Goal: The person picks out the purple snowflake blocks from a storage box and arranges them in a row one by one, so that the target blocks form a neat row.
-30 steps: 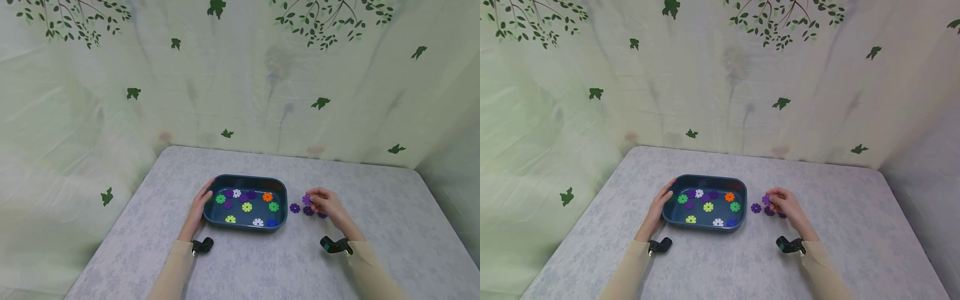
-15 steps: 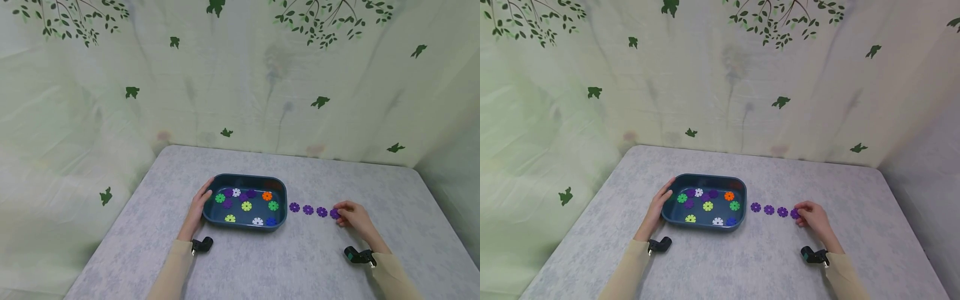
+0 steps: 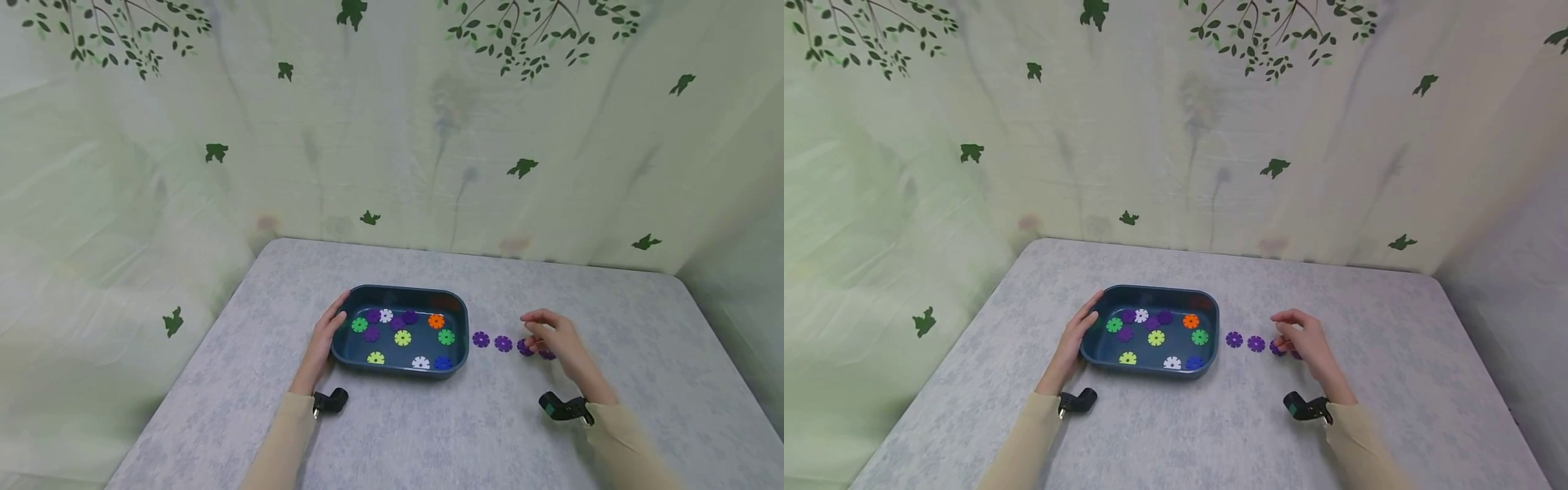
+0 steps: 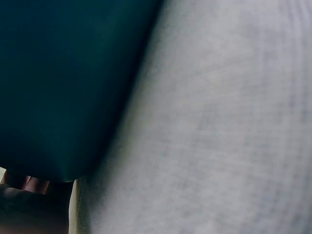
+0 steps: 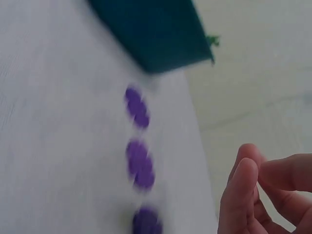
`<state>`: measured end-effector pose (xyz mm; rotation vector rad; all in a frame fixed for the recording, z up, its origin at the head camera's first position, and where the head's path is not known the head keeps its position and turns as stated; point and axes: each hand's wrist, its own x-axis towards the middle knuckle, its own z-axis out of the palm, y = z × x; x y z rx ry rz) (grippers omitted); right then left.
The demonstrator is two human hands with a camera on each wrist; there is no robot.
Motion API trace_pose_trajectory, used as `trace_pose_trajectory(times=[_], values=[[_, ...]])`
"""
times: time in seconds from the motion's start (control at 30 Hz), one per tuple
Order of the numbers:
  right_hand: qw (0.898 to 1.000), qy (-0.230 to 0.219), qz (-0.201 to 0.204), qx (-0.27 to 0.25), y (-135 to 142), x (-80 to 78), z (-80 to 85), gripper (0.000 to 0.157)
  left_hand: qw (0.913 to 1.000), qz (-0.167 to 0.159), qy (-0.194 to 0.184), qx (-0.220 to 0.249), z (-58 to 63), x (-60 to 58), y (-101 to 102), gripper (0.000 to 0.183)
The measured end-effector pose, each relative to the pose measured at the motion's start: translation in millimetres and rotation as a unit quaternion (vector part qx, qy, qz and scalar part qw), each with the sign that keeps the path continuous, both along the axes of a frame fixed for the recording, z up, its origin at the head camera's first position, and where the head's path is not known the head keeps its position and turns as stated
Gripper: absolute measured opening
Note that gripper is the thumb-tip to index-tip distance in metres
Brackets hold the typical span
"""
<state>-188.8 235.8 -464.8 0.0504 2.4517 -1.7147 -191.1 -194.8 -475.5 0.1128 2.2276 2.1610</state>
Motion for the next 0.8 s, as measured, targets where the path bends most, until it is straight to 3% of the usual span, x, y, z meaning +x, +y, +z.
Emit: trace_pose_trajectory(times=[0.27, 0.47, 0.63, 0.8], values=[[0.993, 0.012, 0.078, -0.09, -67, -15.2, 20.6, 0.032, 1.0, -0.002, -0.002, -0.005, 0.3, 0.2, 0, 0.046], [0.983, -0.028, 0.137, -0.122, -121, -28.2, 27.8, 0.03, 1.0, 0.002, 0.002, 0.004, -7.1, -3.1, -2, 0.046], [0.977, -0.056, 0.175, -0.112, -154, -40.0, 27.4, 0.032, 0.9997, 0.02, 0.01, -0.009, -24.7, -11.8, -5, 0.045], [0.98, -0.094, 0.157, -0.079, -176, -49.1, 23.9, 0.03, 0.9988, 0.032, 0.025, -0.028, -29.1, -13.2, -4, 0.045]])
